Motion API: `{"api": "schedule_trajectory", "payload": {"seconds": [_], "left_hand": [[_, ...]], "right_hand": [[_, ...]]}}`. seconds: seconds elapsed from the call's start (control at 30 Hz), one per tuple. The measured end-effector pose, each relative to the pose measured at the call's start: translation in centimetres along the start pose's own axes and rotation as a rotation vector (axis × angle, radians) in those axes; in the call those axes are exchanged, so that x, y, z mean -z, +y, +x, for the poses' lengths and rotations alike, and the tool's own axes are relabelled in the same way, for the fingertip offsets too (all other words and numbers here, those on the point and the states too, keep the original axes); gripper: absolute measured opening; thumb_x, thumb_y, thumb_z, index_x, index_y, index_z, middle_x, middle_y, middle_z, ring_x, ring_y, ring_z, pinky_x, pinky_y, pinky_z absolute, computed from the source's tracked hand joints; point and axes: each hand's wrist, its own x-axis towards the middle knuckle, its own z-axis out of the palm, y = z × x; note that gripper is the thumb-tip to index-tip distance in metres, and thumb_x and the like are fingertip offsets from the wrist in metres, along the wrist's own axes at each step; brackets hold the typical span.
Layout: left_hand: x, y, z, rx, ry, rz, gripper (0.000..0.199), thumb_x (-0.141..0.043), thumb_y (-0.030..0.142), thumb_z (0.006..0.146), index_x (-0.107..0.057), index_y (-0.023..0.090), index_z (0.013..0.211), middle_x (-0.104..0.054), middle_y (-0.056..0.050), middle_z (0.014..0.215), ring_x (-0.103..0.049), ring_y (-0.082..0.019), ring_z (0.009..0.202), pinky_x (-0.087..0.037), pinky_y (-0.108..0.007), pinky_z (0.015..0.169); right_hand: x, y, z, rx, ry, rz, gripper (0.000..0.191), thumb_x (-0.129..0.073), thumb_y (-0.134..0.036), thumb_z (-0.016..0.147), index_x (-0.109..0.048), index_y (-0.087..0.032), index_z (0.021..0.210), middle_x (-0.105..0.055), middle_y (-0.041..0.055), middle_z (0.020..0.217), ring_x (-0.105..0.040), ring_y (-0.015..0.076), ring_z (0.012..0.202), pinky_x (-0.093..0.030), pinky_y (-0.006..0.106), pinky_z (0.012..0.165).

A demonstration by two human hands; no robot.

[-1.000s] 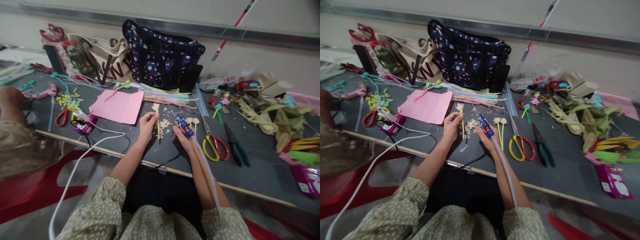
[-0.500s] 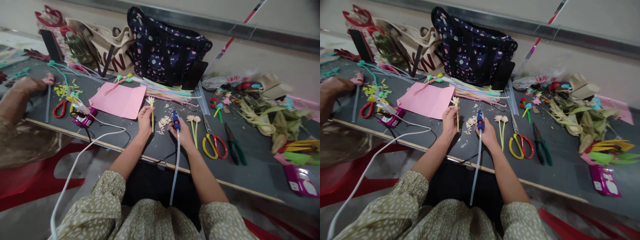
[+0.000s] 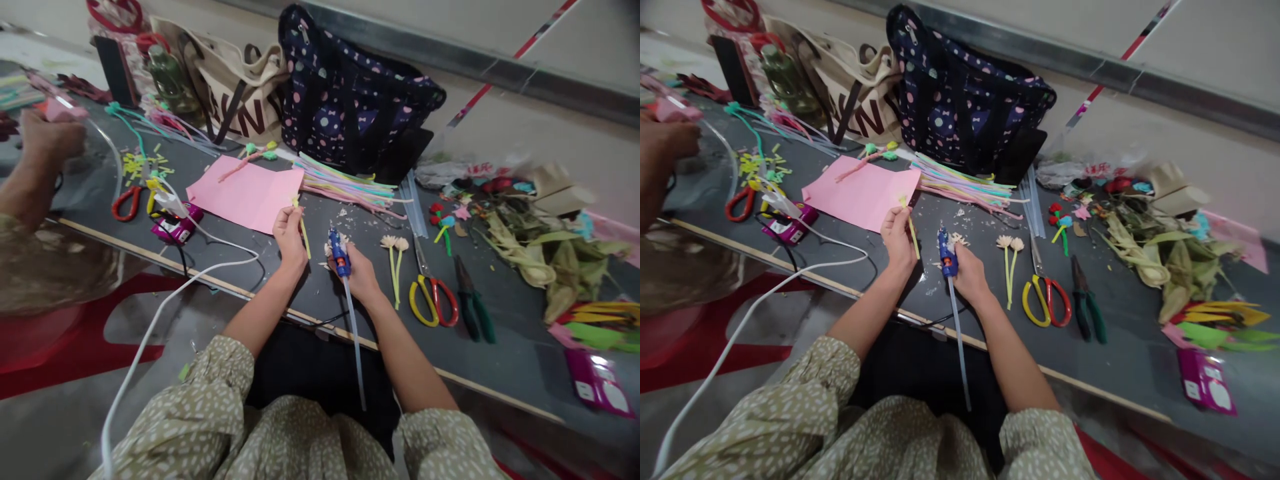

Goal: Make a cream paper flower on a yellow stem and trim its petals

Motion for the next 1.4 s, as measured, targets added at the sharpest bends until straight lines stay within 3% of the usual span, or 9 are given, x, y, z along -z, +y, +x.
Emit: {"api": "schedule_trajectory", "payload": {"seconds": [0.23, 0.53, 0.87, 1.13, 1.4], "left_hand": [[0.3, 0.2, 0.6, -0.096, 0.097, -0.027, 0.026, -0.079, 0.030, 0.074, -0.057, 0.017, 0.071, -0.054, 0.006, 0.062, -0.037, -0.003, 0.045, -0.026, -0.018, 0.044], [0.2, 0.3, -0.1, -0.068, 0.048, 0.039, 0.027, -0.077, 0.034, 0.077, -0.056, 0.018, 0.071, -0.047, 0.007, 0.058, -0.034, -0.003, 0.045, -0.025, -0.018, 0.042], [0.1, 0.0, -0.2, -0.055, 0.042, 0.075, 0.028, -0.077, 0.035, 0.077, -0.056, 0.018, 0.072, -0.047, 0.006, 0.060, -0.033, -0.003, 0.045, -0.023, -0.018, 0.041], [0.3, 0.0, 0.2, -0.073, 0.061, 0.044, 0.027, -0.078, 0.033, 0.076, -0.056, 0.018, 0.073, -0.054, 0.006, 0.064, -0.033, -0.002, 0.045, -0.023, -0.018, 0.041], [0.0, 0.2, 0.0, -0.054, 0.070, 0.072, 0.025, -0.076, 0.032, 0.078, -0.056, 0.018, 0.072, -0.053, 0.006, 0.062, -0.035, -0.003, 0.043, -0.024, -0.018, 0.041]], "right_hand": [[-0.3, -0.3, 0.1, 0.023, -0.031, -0.093, 0.008, -0.053, -0.030, 0.087, -0.047, -0.024, 0.087, -0.066, 0.0065, 0.083, -0.062, 0.0237, 0.076, -0.044, 0.030, 0.067], [-0.9, -0.7, 0.3, 0.054, -0.071, -0.157, 0.008, -0.051, -0.025, 0.081, -0.046, -0.024, 0.088, -0.065, 0.0101, 0.086, -0.061, 0.0257, 0.081, -0.043, 0.031, 0.067], [0.4, -0.3, -0.2, -0.142, 0.151, 0.088, 0.018, -0.054, -0.043, 0.090, -0.052, -0.026, 0.094, -0.067, 0.0025, 0.083, -0.064, 0.0209, 0.071, -0.048, 0.031, 0.068], [1.4, 0.3, -0.6, -0.066, -0.092, -0.043, 0.019, -0.060, -0.039, 0.084, -0.051, -0.024, 0.092, -0.069, 0.0068, 0.088, -0.065, 0.0245, 0.080, -0.045, 0.030, 0.068], [0.7, 0.5, -0.5, -0.019, -0.134, -0.186, 0.013, -0.056, -0.033, 0.085, -0.048, -0.024, 0.090, -0.067, 0.0084, 0.084, -0.064, 0.0262, 0.078, -0.042, 0.031, 0.064]]}}
